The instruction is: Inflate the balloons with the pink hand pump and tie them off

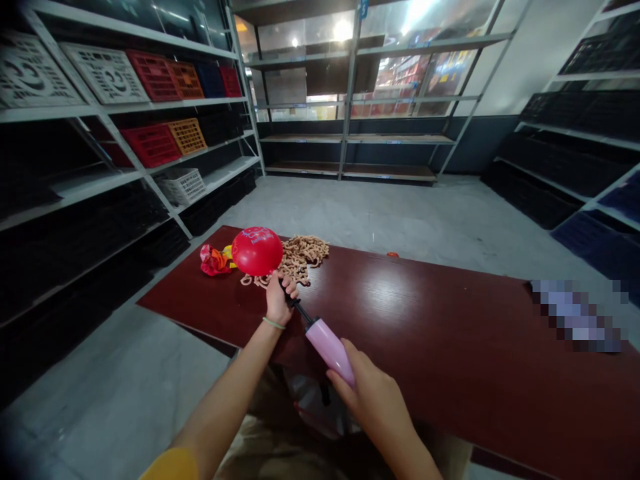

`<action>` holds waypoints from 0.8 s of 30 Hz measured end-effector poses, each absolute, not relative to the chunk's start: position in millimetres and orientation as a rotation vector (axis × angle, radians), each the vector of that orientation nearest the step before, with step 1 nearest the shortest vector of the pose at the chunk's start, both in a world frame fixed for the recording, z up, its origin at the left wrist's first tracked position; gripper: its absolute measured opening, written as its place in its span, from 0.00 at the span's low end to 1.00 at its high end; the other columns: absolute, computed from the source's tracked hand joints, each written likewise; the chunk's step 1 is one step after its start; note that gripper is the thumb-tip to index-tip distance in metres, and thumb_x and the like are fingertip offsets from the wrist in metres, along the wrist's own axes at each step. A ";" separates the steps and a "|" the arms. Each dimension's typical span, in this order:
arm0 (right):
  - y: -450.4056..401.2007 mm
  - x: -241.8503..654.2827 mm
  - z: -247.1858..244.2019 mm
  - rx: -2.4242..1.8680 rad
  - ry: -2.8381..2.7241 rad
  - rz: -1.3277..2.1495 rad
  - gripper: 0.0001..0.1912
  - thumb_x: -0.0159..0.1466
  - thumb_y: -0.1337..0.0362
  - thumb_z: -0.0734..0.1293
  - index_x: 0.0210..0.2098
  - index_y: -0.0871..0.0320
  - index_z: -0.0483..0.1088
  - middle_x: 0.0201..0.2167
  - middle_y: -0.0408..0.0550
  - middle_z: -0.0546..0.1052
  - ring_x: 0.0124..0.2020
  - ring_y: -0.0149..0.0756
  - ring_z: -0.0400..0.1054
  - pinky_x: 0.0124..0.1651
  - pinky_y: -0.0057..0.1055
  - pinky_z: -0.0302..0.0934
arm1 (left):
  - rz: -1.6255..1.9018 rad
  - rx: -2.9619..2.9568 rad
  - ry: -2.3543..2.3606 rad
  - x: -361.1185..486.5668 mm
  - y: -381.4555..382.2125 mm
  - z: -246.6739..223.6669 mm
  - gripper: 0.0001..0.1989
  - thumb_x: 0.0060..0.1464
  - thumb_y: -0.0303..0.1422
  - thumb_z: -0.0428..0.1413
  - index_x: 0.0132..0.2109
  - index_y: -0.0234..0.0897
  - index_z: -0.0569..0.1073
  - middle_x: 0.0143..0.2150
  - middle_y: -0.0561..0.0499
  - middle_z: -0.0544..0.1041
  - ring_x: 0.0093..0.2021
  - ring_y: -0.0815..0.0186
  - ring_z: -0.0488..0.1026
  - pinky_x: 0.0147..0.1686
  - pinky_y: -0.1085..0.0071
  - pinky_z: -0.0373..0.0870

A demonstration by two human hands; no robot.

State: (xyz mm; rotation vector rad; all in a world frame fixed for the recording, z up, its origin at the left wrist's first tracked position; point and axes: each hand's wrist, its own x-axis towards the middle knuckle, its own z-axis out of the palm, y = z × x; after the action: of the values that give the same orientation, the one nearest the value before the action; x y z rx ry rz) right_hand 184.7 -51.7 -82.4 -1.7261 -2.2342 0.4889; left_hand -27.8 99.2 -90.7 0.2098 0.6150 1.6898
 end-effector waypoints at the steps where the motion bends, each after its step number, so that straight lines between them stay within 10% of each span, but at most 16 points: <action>1: -56.2 190.2 -80.8 -1.731 -2.229 0.514 0.26 0.66 0.53 0.62 0.61 0.54 0.62 0.56 0.51 0.74 0.48 0.46 0.75 0.44 0.34 0.68 | 1.686 0.202 0.607 -28.1 99.9 -90.9 0.11 0.63 0.36 0.48 0.33 0.39 0.60 0.21 0.59 0.54 0.15 0.75 0.52 0.13 0.78 0.47; 12: -22.8 130.4 -55.8 -1.855 -2.281 0.438 0.22 0.68 0.51 0.60 0.55 0.56 0.65 0.44 0.52 0.79 0.37 0.48 0.77 0.33 0.33 0.63 | 1.654 0.237 0.607 -28.7 94.1 -95.6 0.12 0.62 0.38 0.51 0.33 0.39 0.59 0.22 0.59 0.55 0.16 0.76 0.53 0.14 0.79 0.48; 24: -61.3 190.6 -73.0 -1.764 -2.175 0.746 0.26 0.65 0.50 0.62 0.60 0.53 0.63 0.56 0.51 0.74 0.51 0.46 0.73 0.47 0.34 0.67 | 1.646 0.189 0.664 -27.7 97.0 -92.8 0.11 0.63 0.37 0.49 0.33 0.39 0.59 0.21 0.60 0.54 0.15 0.76 0.51 0.14 0.79 0.48</action>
State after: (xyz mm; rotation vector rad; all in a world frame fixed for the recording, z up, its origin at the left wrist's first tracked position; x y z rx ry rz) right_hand 190.6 -61.3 -73.0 -1.7637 -2.1753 0.7464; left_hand -27.7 97.0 -92.8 0.1894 0.6638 1.6459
